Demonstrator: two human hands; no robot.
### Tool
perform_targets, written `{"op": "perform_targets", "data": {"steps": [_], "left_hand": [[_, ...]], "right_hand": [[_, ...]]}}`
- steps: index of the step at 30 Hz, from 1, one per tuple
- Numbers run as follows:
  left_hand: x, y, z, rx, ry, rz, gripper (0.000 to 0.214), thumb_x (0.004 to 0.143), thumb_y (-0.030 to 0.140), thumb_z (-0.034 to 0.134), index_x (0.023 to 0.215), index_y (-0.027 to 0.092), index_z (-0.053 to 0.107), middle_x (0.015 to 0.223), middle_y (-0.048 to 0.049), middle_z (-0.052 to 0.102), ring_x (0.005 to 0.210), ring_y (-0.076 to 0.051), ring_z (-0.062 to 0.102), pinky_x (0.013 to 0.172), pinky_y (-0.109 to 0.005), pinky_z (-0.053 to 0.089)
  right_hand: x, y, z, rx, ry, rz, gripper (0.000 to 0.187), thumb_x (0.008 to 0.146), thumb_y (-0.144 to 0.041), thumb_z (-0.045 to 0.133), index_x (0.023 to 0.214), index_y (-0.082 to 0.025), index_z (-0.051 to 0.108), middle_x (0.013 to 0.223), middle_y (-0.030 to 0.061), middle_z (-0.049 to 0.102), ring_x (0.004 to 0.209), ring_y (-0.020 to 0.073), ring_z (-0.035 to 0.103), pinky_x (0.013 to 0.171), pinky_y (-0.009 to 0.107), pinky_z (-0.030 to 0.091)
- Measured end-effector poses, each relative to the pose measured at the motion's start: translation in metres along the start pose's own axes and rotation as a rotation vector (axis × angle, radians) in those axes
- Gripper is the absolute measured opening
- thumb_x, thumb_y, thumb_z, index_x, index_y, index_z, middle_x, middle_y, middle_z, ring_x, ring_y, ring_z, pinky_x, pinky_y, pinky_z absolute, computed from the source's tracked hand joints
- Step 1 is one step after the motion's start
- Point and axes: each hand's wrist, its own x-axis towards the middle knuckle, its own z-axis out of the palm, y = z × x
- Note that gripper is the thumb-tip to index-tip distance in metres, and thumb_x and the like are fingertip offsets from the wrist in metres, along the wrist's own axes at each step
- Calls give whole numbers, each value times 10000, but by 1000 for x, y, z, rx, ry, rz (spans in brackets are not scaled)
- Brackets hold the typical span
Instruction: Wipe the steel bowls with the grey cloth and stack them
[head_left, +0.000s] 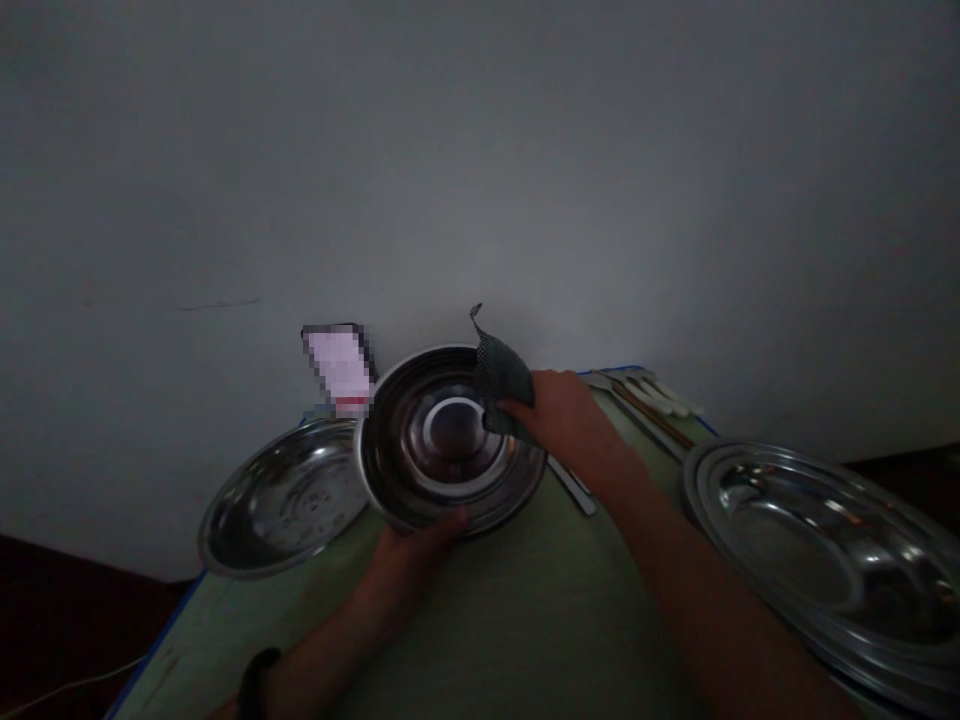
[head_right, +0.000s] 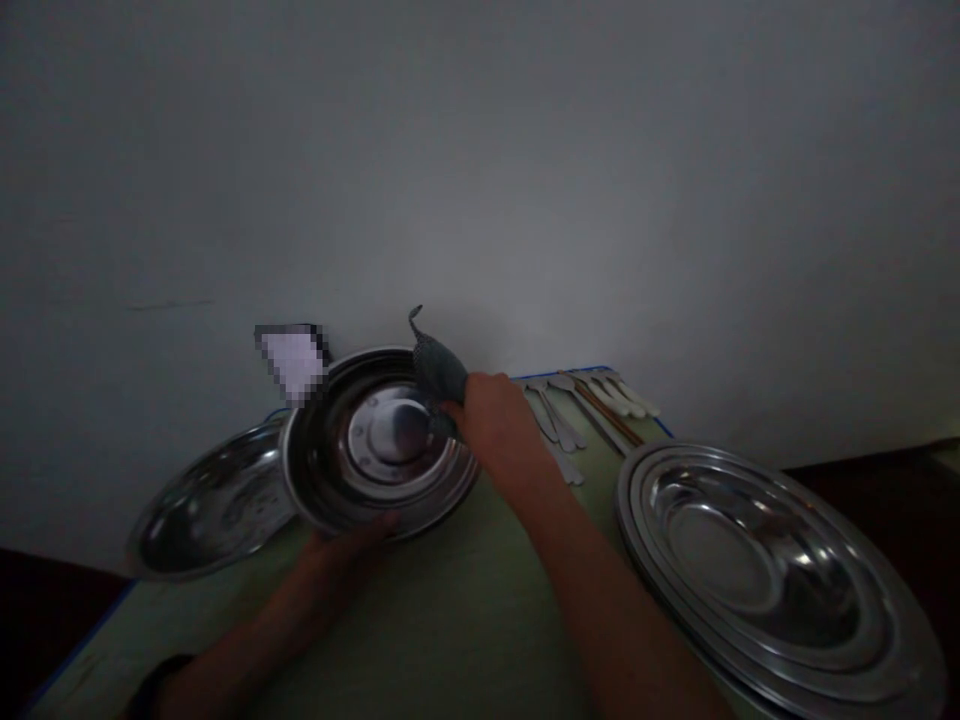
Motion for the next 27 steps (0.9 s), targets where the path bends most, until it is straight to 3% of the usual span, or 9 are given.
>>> {"op": "perform_targets", "data": {"steps": [3,6,11,14,19,24,27], "left_hand": [[1,1,-4,-42,-62,-47,575,610,240,823,1155,201,646,1088,-75,742,1153,-286,612,1044,-431,430],[2,5,-10,-4,-158,-131,431,623,305,802,1020,165,713,1027,-109,755,1089,-325,645,992,-448,472],[2,8,-13,89,-293,-198,362,651,383,751,899,120,754,898,-152,764,839,-355,711,675,-439,581],[2,7,-12,78,-269,-189,319,633,375,758,853,144,767,847,-121,770,757,-319,716,633,-415,583],[-3,11,-9,294,-219,2,394,492,231,857,874,219,766,930,-68,773,955,-323,689,928,-481,510],[-10,16,-4,266,-198,-56,403,529,267,857,910,201,743,966,-98,758,897,-353,695,734,-480,588],[-7,14,-3,106,-117,-66,460,567,246,846,1004,209,708,1084,-87,733,1064,-359,644,792,-455,583]], "right_hand": [[-4,-2,-1,23,-50,0,331,821,-335,657,1057,-111,599,957,169,711,876,281,663,655,317,421],[-5,4,-10,-5,-51,-6,372,787,-255,683,1115,-139,553,949,138,713,854,265,664,640,302,405],[-2,14,-24,-51,-3,-102,238,751,-213,703,971,-157,632,964,119,701,893,257,639,714,315,414],[-2,15,-25,-47,16,-141,212,756,-194,696,959,-157,645,965,108,693,904,252,633,737,317,421],[-4,12,-19,-115,-10,-102,193,793,-259,677,951,-154,638,938,124,705,864,271,652,689,326,424],[-5,1,-7,-112,58,30,328,881,-447,559,961,-135,621,890,169,705,841,300,666,668,346,433],[-7,-13,5,-62,52,81,325,891,-417,553,986,-111,608,929,202,697,842,301,672,664,349,448]]}}
